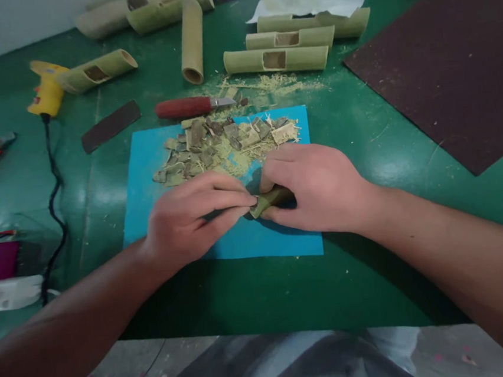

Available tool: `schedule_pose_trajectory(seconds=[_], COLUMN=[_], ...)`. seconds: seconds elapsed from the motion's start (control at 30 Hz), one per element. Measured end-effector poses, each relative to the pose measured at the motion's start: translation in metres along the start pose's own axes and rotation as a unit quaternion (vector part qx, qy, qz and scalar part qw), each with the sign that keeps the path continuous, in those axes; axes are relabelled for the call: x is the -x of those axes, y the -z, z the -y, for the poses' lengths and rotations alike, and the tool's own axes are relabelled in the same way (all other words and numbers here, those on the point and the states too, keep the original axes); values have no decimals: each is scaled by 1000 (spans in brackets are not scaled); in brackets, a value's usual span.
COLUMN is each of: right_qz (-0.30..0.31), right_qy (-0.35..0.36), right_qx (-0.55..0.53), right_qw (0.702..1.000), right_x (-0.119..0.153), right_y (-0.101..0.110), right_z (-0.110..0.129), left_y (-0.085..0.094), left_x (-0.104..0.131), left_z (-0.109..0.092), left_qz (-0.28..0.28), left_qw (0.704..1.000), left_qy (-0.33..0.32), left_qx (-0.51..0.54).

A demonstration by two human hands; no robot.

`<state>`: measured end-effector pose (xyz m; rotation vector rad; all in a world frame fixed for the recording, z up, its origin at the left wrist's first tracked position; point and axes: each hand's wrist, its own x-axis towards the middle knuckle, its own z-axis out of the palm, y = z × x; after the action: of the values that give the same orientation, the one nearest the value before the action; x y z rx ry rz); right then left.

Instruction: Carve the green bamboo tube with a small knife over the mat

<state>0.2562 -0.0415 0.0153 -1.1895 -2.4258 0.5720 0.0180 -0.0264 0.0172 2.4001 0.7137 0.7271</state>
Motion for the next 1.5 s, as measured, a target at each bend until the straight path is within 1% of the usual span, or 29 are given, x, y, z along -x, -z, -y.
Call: schedule_pose_trajectory(seconds=[0.2, 0.3, 0.47, 0.77, 0.87, 1.03, 1.13, 1.23, 1.33, 1.5], right_qz=[7, 2, 5, 4, 3, 4, 7, 5, 2, 4], right_qy=[-2, 2, 4, 7, 9, 9, 8, 9, 13, 16], right_qx=[2, 2, 4, 5, 3, 5, 6, 5, 5, 8], right_qw=[1000, 1000, 1000, 1000, 1000, 1000, 1000, 1000, 1000, 1000], right_x=[0, 0, 0, 0, 0, 0, 0, 0, 0, 0], right_y=[0, 0, 0, 1, 0, 0, 1, 1, 1, 0], right_z=[0, -1, 0, 0, 0, 0, -1, -1, 0, 0], left_y=[4, 4, 3, 3, 2, 0, 0, 1, 1, 1], left_x=[2, 2, 1, 2, 3, 5, 5, 3, 2, 3], left_z=[-2, -4, -6, -11, -12, -14, -16, -16, -15, -12], left_qz=[24, 23, 8, 23, 17, -9, -23, -19, -13, -20], left_qw=[999, 999, 999, 997, 998, 998, 997, 996, 997, 998], left_qy=[-23, -22, -8, 27, 34, 42, 61, 76, 68, 60], left_qx=[-31, -29, -33, -65, -57, -37, -39, -40, -33, -9])
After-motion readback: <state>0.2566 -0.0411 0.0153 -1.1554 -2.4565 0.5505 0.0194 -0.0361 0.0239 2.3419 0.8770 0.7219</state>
